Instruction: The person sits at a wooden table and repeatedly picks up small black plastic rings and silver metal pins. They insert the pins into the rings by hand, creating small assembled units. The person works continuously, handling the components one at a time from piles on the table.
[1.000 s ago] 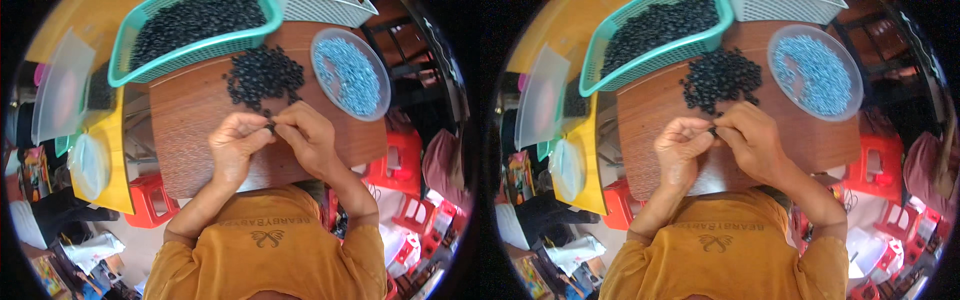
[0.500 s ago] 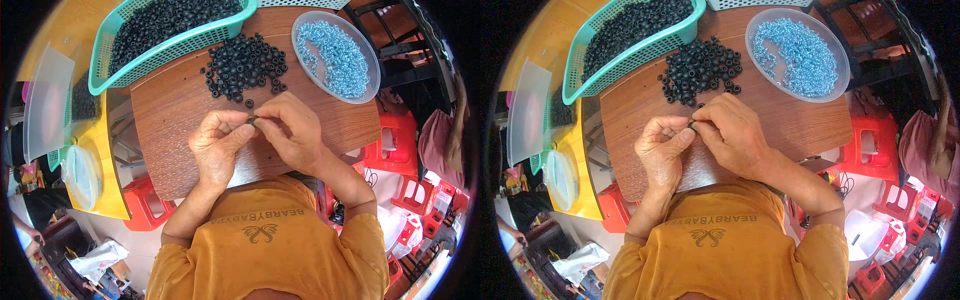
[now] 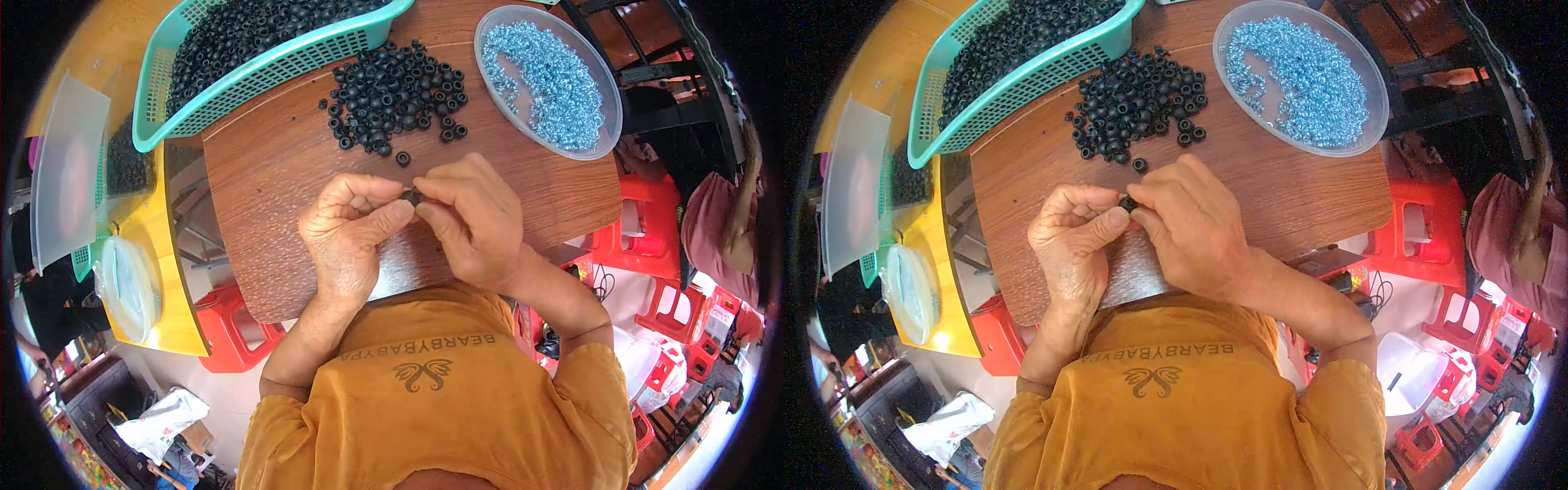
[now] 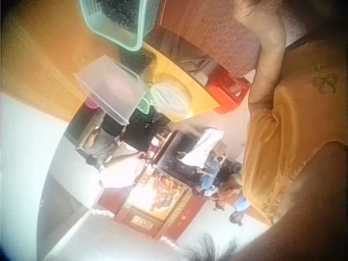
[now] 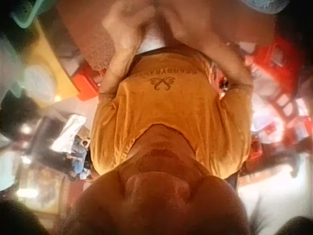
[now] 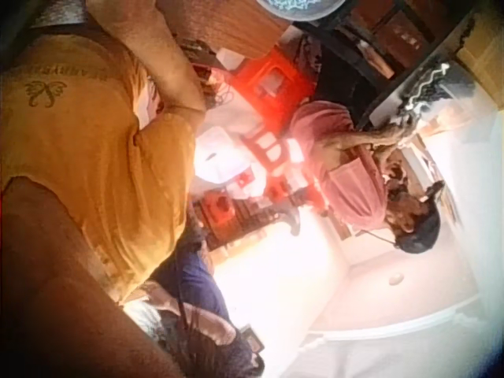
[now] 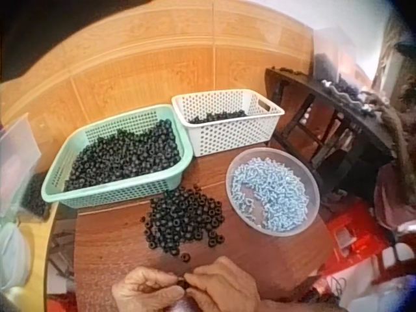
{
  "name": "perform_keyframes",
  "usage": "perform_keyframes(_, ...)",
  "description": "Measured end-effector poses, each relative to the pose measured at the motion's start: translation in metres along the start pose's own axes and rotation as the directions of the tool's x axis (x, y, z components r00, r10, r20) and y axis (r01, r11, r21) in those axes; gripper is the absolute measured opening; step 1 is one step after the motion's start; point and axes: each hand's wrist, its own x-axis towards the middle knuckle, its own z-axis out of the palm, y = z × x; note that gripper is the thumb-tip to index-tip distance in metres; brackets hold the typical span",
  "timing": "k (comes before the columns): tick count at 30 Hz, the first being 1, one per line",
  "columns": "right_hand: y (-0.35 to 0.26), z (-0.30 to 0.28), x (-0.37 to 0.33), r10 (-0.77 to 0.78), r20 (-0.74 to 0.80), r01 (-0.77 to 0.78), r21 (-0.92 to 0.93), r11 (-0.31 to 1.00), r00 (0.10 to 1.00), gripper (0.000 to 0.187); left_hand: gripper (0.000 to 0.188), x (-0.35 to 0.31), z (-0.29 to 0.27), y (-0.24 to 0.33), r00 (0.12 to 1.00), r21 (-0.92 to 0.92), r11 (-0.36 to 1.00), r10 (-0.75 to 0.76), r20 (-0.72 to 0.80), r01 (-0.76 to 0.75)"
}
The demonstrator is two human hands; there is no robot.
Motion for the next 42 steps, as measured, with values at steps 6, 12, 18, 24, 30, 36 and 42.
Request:
perform_keyframes(6,-0.002,0.007,-0.005,-0.064,-0.033,0.062,-0.079,0.995,0.997,0.027,0.018,-0.001,-0.004,-0.001,1.0,0.001,1.0,-0.013,-0.026,0.013)
perform_keyframes(12,0.002,-0.003,0.003,0.095,0.035,-0.099,0.118,0.988,0.995,0.018,0.017,-0.004,-0.002,-0.001,0.999,0.1,0.994,0.033,0.023,-0.035)
perform_keyframes(18,-0.001,-0.003,0.002,0.141,0.039,-0.143,0.069,0.987,0.989,0.017,0.016,-0.004,-0.004,-0.004,0.993,0.218,0.969,0.108,0.051,-0.117)
perform_keyframes(24,-0.004,0.004,-0.005,-0.005,0.013,0.006,-0.057,0.998,1.0,0.027,0.019,-0.003,-0.003,-0.003,0.999,0.087,0.996,-0.01,-0.037,0.013)
perform_keyframes(30,0.003,0.014,-0.011,-0.109,-0.037,0.102,-0.16,0.982,0.993,0.031,0.021,0.001,-0.002,-0.004,0.992,-0.05,0.995,-0.089,-0.084,0.085)
perform_keyframes(36,0.007,0.019,-0.01,-0.147,-0.058,0.135,-0.174,0.975,0.987,0.029,0.022,-0.002,0.001,-0.008,0.991,-0.003,0.998,-0.057,-0.124,0.057)
perform_keyframes(42,0.013,0.023,-0.01,-0.148,-0.047,0.138,-0.177,0.975,0.988,0.027,0.018,0.001,0.004,-0.012,0.992,-0.02,1.0,0.0,-0.128,-0.003)
